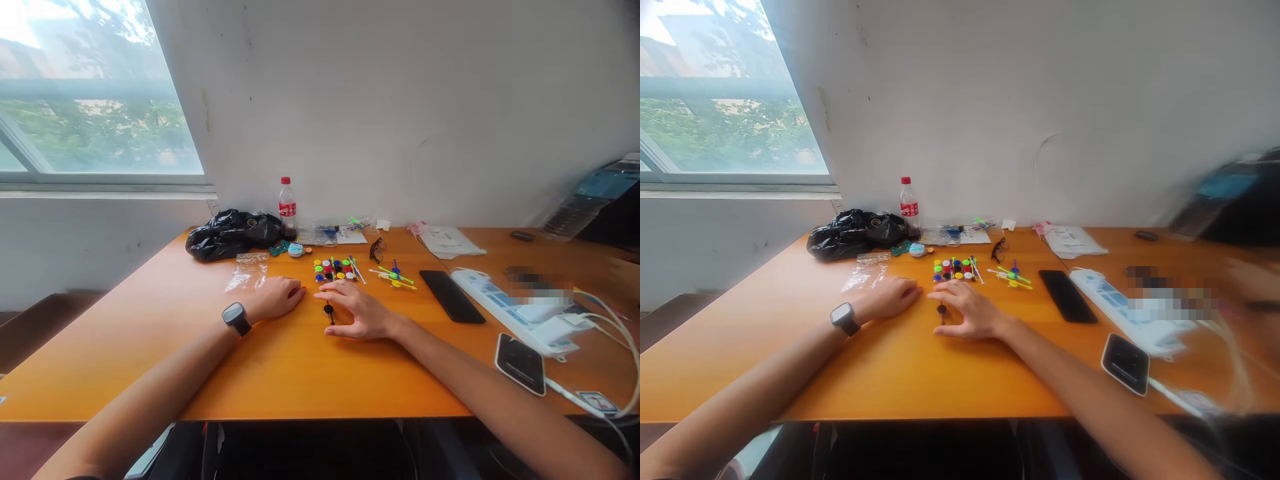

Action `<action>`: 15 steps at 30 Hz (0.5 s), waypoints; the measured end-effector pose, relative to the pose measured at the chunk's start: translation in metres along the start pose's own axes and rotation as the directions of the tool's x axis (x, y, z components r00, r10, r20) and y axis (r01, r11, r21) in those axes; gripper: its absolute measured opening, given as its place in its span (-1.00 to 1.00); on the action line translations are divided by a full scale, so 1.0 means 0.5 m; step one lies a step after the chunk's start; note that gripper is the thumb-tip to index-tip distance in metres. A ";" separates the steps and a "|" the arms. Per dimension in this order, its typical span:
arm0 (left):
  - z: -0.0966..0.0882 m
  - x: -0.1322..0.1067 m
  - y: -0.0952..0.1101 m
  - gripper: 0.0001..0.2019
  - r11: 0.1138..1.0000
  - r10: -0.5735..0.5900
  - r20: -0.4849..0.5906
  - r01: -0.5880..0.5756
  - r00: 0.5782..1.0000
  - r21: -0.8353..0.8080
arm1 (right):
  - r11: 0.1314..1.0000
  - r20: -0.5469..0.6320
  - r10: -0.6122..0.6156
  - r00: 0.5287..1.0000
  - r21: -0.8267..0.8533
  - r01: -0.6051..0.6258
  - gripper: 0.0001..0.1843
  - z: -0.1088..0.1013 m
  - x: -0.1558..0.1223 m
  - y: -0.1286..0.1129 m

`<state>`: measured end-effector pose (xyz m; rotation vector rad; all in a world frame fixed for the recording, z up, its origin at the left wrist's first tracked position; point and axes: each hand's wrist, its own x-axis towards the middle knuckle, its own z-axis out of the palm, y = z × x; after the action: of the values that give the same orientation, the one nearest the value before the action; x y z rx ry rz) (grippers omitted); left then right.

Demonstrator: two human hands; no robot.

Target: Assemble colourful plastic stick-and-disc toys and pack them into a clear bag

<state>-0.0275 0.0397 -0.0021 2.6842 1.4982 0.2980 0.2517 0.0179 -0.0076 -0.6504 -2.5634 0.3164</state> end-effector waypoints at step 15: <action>0.000 0.000 -0.002 -0.52 1.000 0.008 0.003 -0.008 1.000 -0.006 | 0.998 0.019 -0.032 0.999 -0.056 0.033 -0.16 0.001 0.001 -0.001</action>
<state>-0.0282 0.0400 -0.0024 2.6853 1.4836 0.2982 0.2508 0.0177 -0.0075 -0.6280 -2.6058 0.2411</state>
